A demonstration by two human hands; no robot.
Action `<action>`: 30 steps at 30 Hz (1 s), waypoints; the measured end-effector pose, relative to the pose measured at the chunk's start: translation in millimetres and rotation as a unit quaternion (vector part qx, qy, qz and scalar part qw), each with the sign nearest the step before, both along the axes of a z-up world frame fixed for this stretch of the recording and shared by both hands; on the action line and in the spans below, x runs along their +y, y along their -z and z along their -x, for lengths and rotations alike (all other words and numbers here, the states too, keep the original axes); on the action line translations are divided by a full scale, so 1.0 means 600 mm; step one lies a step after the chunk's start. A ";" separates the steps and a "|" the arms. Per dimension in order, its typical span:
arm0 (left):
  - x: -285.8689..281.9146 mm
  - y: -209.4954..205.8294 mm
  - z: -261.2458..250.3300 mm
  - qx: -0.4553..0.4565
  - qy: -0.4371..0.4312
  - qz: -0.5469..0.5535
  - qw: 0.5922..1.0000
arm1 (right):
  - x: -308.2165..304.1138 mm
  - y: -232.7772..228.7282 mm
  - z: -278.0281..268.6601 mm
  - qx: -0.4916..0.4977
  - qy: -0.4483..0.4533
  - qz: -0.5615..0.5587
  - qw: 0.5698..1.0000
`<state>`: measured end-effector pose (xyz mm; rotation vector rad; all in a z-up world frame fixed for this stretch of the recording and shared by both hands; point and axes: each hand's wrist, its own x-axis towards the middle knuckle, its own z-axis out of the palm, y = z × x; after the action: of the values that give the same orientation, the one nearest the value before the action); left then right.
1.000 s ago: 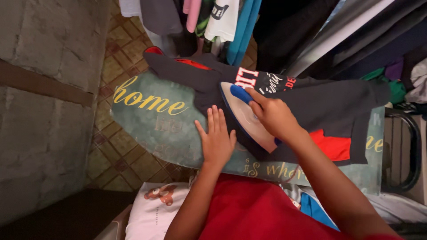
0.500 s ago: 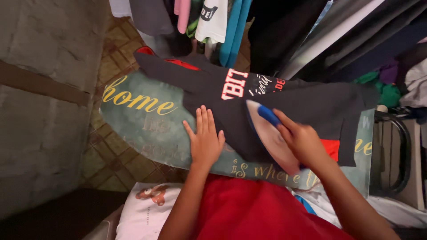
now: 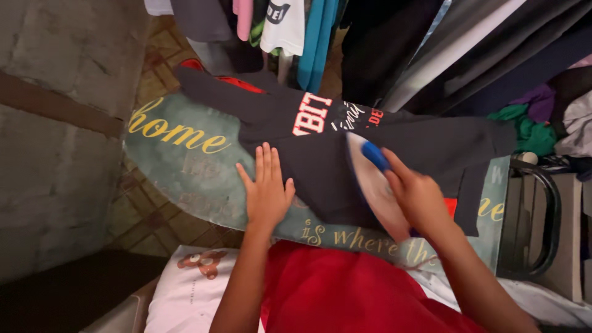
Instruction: The person irons a black t-shirt with red and white graphics on an ironing board. They smooth the fabric, use a blue and white iron to press the front and sleeves, then flip the shirt to iron the back and sleeves before finishing.
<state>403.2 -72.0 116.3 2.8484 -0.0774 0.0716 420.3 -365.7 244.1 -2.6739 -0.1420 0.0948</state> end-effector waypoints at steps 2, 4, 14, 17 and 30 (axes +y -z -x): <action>-0.002 0.001 0.002 -0.004 0.000 0.012 1.000 | -0.028 -0.004 0.025 0.004 0.029 -0.005 1.000; -0.001 0.002 0.002 -0.010 0.000 0.016 1.000 | -0.035 -0.001 0.022 0.017 0.036 -0.009 0.999; 0.001 0.001 0.001 -0.013 0.006 0.008 1.000 | 0.054 0.012 -0.120 -0.023 0.007 0.028 0.999; 0.000 0.000 -0.001 -0.002 0.005 0.006 1.000 | 0.034 0.015 -0.102 -0.024 0.015 0.029 0.999; -0.002 0.001 0.001 -0.010 0.005 -0.008 1.000 | -0.012 0.012 -0.042 -0.012 0.077 0.033 0.996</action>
<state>402.7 -73.0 115.9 2.8630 -0.0972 0.0988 445.3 -372.6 236.7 -2.7414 0.0604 0.0177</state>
